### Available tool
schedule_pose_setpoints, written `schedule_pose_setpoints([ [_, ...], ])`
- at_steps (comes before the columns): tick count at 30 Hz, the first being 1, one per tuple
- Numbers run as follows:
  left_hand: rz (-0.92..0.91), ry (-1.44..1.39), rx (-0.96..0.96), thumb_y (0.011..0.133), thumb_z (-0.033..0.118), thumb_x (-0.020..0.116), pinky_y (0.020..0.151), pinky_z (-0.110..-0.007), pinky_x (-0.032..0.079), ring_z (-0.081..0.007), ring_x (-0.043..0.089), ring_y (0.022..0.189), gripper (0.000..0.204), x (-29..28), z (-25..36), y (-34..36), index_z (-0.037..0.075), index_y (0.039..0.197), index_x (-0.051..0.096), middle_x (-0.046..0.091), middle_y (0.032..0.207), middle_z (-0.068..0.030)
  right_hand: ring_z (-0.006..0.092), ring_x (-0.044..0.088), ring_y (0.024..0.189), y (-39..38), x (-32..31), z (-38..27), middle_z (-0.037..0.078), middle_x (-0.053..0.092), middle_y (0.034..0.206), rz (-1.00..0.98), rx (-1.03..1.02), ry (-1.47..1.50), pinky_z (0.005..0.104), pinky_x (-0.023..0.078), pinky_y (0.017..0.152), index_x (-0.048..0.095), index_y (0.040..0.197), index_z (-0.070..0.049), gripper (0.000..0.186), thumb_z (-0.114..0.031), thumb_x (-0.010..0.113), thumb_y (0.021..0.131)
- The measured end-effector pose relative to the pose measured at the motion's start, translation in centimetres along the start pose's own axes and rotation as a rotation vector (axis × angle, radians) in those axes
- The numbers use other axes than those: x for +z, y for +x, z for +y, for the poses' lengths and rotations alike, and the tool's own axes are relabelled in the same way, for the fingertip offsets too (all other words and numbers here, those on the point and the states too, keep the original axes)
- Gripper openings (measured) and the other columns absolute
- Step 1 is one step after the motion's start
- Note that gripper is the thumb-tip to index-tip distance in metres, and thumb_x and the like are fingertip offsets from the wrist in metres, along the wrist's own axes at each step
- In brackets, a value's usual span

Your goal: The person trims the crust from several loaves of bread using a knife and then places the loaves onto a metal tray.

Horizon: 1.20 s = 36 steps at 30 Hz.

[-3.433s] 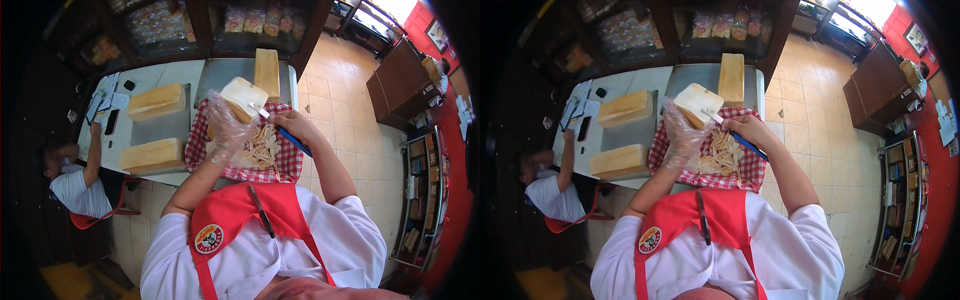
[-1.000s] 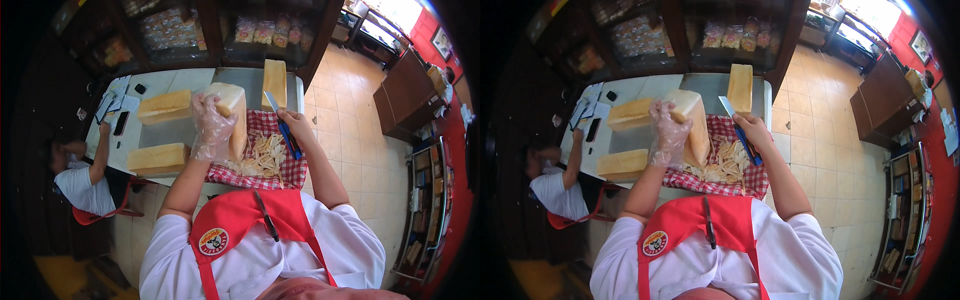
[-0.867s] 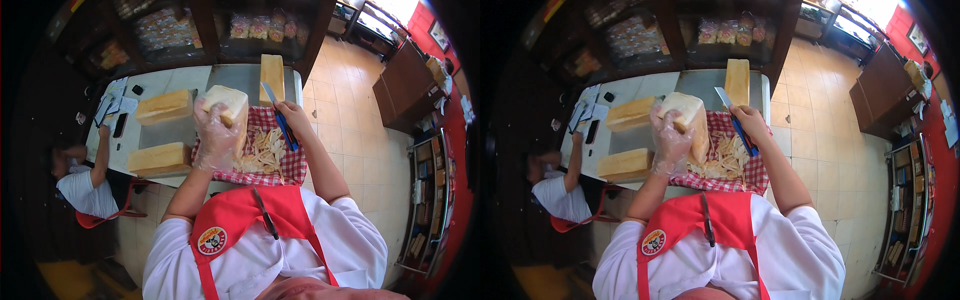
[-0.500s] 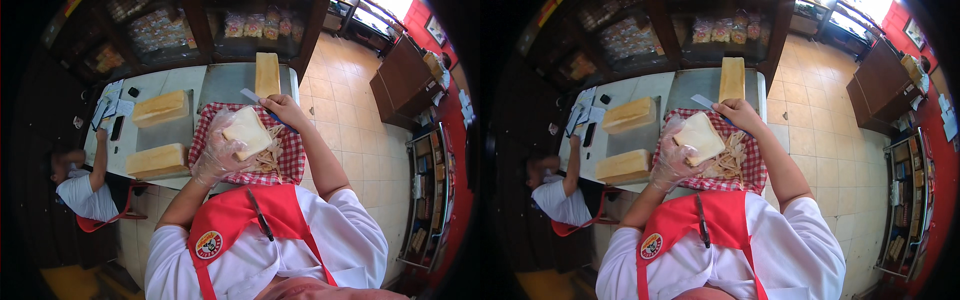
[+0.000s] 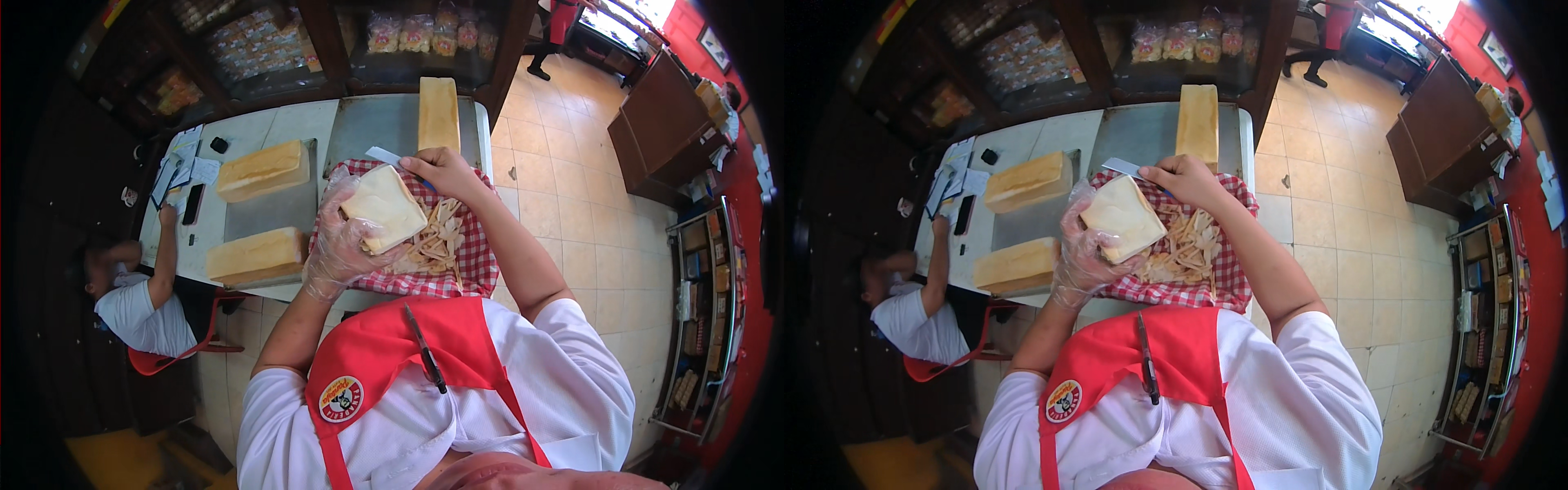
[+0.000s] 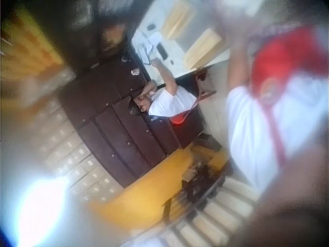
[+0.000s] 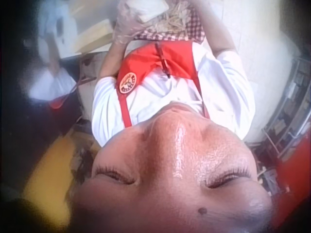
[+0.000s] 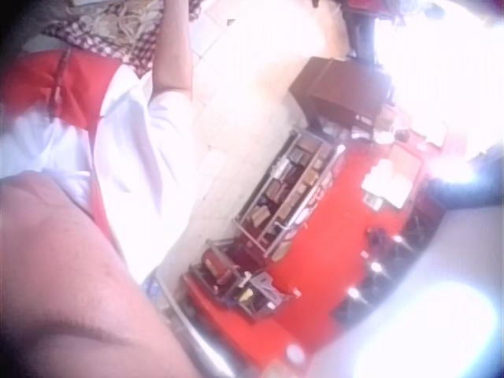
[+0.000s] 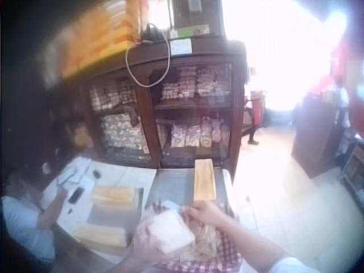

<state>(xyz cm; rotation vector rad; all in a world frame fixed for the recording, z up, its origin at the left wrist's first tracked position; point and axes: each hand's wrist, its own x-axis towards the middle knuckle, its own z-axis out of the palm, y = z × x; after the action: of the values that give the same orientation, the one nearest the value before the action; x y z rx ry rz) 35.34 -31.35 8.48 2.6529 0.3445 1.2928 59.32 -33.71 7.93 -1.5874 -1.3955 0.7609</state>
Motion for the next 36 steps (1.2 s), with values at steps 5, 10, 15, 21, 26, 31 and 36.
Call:
schedule_pose_setpoints([
  [5,0.034,-0.09,-0.091,0.055,0.026,0.091,0.096,-0.047,0.045,-0.0404,0.045,0.119,0.058,0.1,-0.8,-0.3,0.014,0.091,0.046,0.037,0.124,-0.0194,0.0098,0.049,0.06,0.1,-0.3,0.3,0.002,0.056,0.061,-0.038,-0.034,-0.007,0.0291,0.043,0.058,0.067,0.083,0.002,0.046,-0.043,0.063,0.089],
  [10,0.037,-0.288,-0.105,0.061,0.026,0.089,0.098,-0.047,0.043,-0.042,0.043,0.123,0.059,0.1,-3.3,0.0,0.012,0.095,0.043,0.037,0.126,-0.0198,0.01,0.048,0.057,-1.2,-1.5,0.1,0.003,0.055,0.06,-0.134,0.163,0.063,0.0295,0.042,0.055,0.067,0.082,0.003,0.046,-0.042,0.065,0.088],
  [15,0.006,-0.318,-0.108,0.053,0.029,0.092,0.102,-0.047,0.04,-0.0436,0.039,0.127,0.061,0.6,-4.5,0.9,0.009,0.088,0.046,0.037,0.135,-0.0229,0.0114,0.046,0.053,-1.5,-1.7,-0.9,0.005,0.054,0.058,0.066,0.113,-0.103,0.0308,0.041,0.053,0.068,0.08,0.004,0.046,-0.041,0.066,0.087],
  [21,-0.021,-0.366,-0.139,0.054,0.028,0.093,0.102,-0.044,0.041,-0.0385,0.04,0.128,0.063,1.6,-6.8,1.7,0.009,0.09,0.046,0.034,0.14,-0.0223,0.0126,0.049,0.05,-1.5,-1.2,-1.9,0.005,0.055,0.055,0.12,0.162,-0.086,0.0314,0.042,0.051,0.068,0.083,0.004,0.046,-0.041,0.065,0.088],
  [26,-0.015,-0.561,-0.285,0.055,0.023,0.092,0.101,-0.041,0.042,-0.0355,0.042,0.129,0.056,1.6,-7.3,2.8,0.007,0.084,0.047,0.038,0.139,-0.0223,0.0094,0.051,0.052,-2.6,-1.0,0.5,0.003,0.059,0.06,-0.02,0.265,0.009,0.027,0.044,0.053,0.07,0.092,0.003,0.042,-0.038,0.063,0.09],
  [31,-0.009,-0.582,-0.295,0.053,0.018,0.093,0.101,-0.041,0.042,-0.0348,0.042,0.129,0.057,2.9,-8.0,3.0,0.007,0.084,0.046,0.039,0.14,-0.0226,0.0077,0.05,0.052,-2.3,-0.4,-0.6,0.002,0.057,0.059,0.077,0.247,0.095,0.0268,0.043,0.052,0.071,0.092,0.002,0.042,-0.039,0.061,0.091],
  [36,0.035,-0.59,-0.318,0.055,0.012,0.091,0.103,-0.038,0.04,-0.0304,0.042,0.128,0.057,2.7,-9.1,3.3,0.008,0.091,0.047,0.039,0.14,-0.0179,0.0123,0.052,0.049,-4.2,0.6,-0.6,0.006,0.054,0.055,0.024,0.2,0.018,0.0307,0.044,0.05,0.068,0.082,0.003,0.049,-0.044,0.063,0.089],
])
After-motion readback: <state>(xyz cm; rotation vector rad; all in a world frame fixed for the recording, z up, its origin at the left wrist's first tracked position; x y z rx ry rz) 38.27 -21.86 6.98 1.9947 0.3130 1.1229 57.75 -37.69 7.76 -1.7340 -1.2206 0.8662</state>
